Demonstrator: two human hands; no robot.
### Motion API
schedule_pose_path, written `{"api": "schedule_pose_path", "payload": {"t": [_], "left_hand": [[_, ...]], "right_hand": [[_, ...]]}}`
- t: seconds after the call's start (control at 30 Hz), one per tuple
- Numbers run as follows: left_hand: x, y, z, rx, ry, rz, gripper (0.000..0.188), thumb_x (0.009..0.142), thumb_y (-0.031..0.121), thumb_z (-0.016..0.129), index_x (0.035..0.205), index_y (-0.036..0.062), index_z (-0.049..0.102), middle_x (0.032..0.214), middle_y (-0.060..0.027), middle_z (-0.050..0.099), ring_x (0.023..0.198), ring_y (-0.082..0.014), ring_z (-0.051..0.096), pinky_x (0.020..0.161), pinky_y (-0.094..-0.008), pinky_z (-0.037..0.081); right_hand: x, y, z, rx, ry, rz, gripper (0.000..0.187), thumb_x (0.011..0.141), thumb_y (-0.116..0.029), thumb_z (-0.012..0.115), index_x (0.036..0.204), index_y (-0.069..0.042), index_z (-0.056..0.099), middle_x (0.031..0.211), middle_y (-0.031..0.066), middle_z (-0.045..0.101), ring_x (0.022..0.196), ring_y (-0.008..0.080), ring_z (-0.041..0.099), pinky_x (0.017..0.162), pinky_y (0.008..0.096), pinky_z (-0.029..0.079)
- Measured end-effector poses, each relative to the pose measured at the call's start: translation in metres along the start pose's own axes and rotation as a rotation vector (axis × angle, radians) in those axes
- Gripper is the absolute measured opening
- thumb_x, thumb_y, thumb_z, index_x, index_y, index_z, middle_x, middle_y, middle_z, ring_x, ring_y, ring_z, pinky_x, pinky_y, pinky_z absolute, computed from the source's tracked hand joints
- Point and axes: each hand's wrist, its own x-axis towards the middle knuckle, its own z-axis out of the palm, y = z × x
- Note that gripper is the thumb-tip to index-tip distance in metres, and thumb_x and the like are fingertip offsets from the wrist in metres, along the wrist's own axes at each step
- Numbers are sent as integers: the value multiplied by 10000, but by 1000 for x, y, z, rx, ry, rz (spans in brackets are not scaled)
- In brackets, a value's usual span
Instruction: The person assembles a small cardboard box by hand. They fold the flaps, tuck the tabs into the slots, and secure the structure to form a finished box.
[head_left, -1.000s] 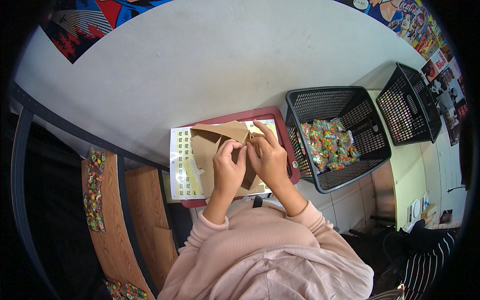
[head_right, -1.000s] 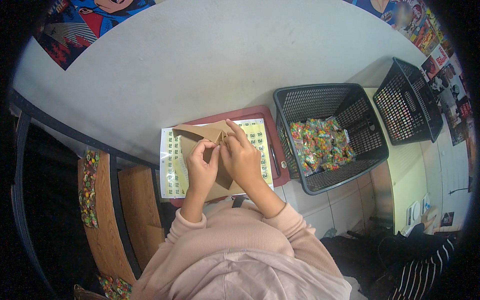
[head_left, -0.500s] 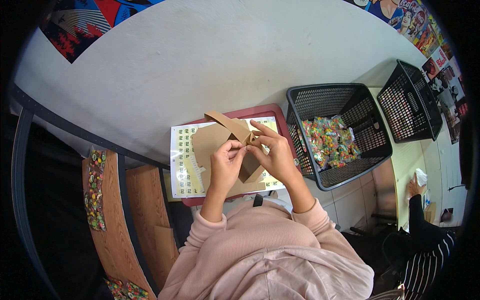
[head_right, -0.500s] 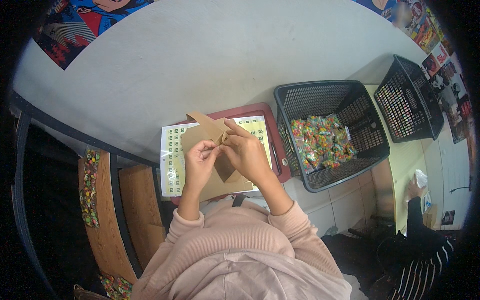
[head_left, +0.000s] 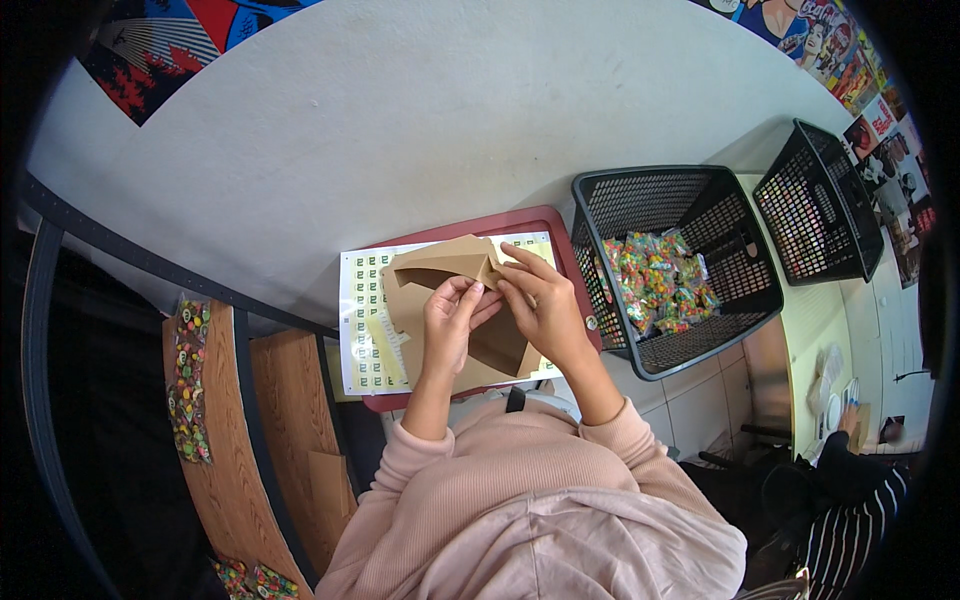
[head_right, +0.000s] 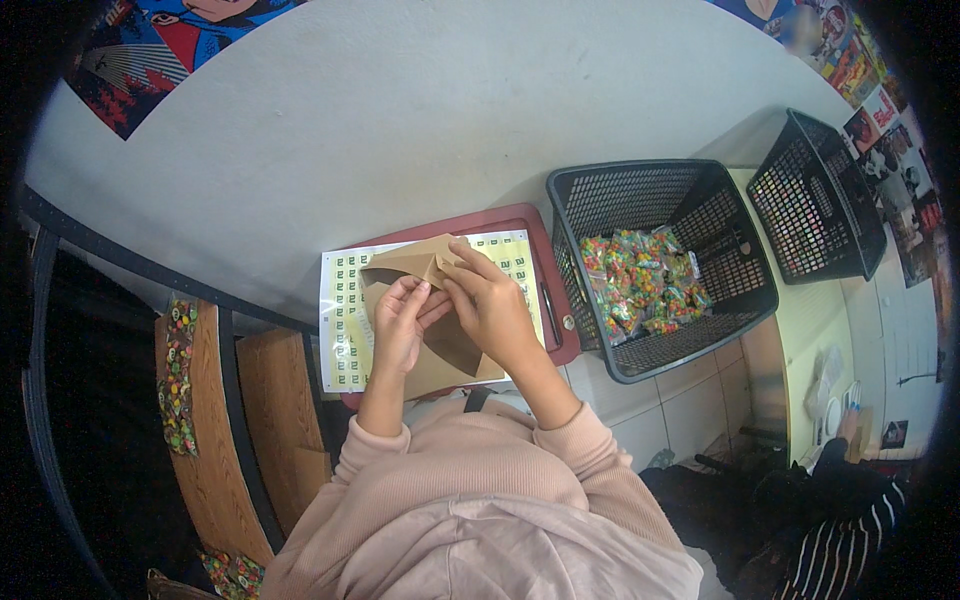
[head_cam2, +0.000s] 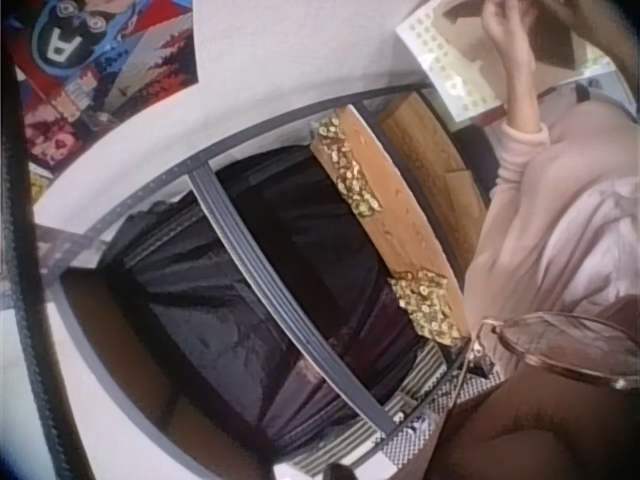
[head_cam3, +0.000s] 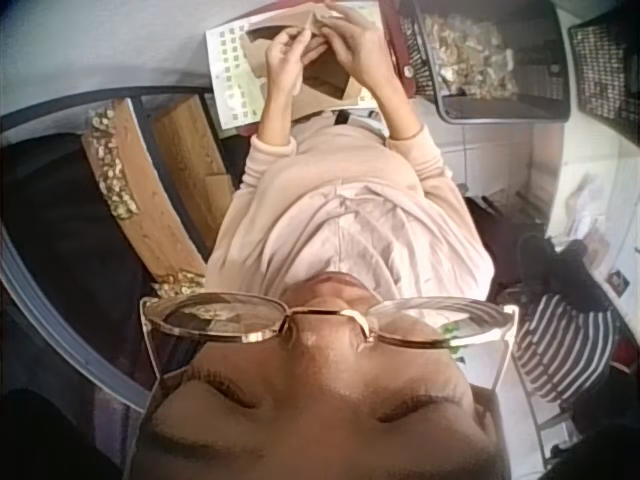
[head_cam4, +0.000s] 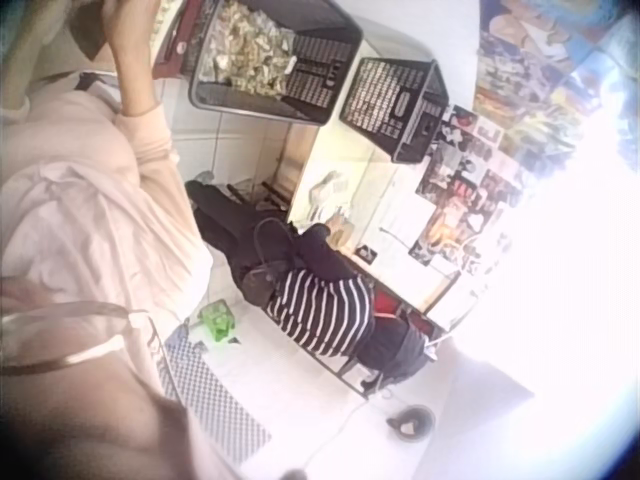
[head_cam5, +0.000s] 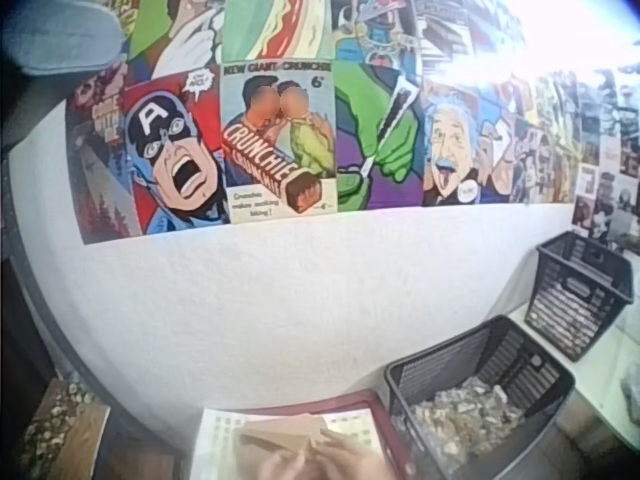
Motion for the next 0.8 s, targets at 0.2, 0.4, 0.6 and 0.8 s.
{"api": "schedule_pose_path", "payload": {"t": [0.2,0.4,0.6,0.8], "left_hand": [[3,-3,-1,56,4,40,50,867,92,520,885,46,532,904,-68,593,842,-147,599,767,-310,522],[6,-12,-6,194,51,82,36,864,86,528,844,63,548,864,-25,586,799,-92,570,715,-262,516],[6,-10,3,156,69,81,58,859,78,541,861,20,542,844,-25,576,767,-83,565,679,-228,501],[3,-12,9,91,63,75,83,872,71,514,899,-7,502,890,-52,559,827,-108,569,740,-256,514]], "right_hand": [[-2,-1,4,194,87,138,102,711,23,612,810,51,614,1127,170,548,807,272,631,655,305,512],[-5,1,4,-10,45,38,86,695,4,622,772,41,612,1126,153,558,773,265,636,627,312,511],[-9,0,12,-161,109,-7,62,687,-24,624,730,15,603,1111,137,571,721,265,638,594,318,509],[-11,-1,11,-155,53,84,67,703,5,629,763,15,601,1104,143,571,833,265,631,655,310,515]]}}
